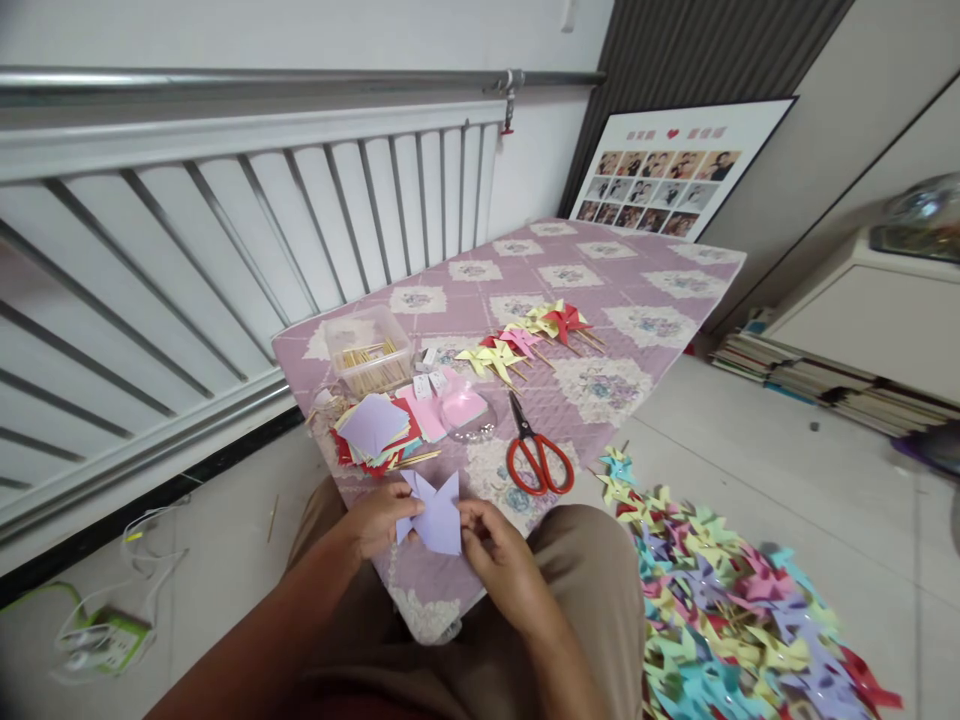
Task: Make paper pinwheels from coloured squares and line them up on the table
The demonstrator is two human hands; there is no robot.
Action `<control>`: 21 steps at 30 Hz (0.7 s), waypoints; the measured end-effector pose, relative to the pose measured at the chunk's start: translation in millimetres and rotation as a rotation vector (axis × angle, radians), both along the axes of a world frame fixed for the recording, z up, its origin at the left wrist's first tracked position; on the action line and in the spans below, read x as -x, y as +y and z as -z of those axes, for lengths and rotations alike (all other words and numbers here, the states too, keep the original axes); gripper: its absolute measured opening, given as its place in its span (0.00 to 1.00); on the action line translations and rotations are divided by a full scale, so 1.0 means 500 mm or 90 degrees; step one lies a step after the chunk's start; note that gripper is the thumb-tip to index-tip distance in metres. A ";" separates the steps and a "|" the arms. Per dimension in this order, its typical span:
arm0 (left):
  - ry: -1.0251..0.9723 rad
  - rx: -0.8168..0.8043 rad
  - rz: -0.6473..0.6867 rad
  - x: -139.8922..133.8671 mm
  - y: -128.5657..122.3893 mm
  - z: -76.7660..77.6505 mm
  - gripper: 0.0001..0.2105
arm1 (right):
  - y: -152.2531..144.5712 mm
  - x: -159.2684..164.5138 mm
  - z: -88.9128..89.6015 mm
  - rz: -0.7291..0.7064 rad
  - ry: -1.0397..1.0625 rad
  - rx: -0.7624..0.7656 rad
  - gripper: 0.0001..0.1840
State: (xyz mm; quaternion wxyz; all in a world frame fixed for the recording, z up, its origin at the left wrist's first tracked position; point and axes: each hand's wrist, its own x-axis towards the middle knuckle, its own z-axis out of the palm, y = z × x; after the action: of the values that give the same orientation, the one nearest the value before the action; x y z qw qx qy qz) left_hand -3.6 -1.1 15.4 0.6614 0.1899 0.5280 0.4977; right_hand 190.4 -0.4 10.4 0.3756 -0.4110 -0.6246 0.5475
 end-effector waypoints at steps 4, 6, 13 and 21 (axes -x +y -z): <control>0.041 0.016 0.131 0.005 -0.002 -0.002 0.03 | 0.000 0.001 -0.005 -0.061 -0.075 -0.061 0.10; 0.063 0.010 0.155 0.006 -0.002 0.003 0.03 | 0.003 0.002 -0.002 -0.067 -0.085 -0.066 0.10; 0.111 -0.023 0.180 0.006 0.000 0.030 0.02 | 0.018 0.005 -0.018 -0.093 -0.063 -0.034 0.05; 0.182 -0.047 0.180 0.001 0.002 0.049 0.03 | 0.027 0.038 -0.005 -0.047 -0.115 -0.077 0.10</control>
State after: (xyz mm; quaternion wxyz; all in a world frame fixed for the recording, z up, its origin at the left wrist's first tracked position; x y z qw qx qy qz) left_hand -4.0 -0.2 -9.2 0.6355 0.3549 0.5663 0.3867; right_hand 171.6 13.1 12.9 0.3217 -0.4116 -0.7027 0.4830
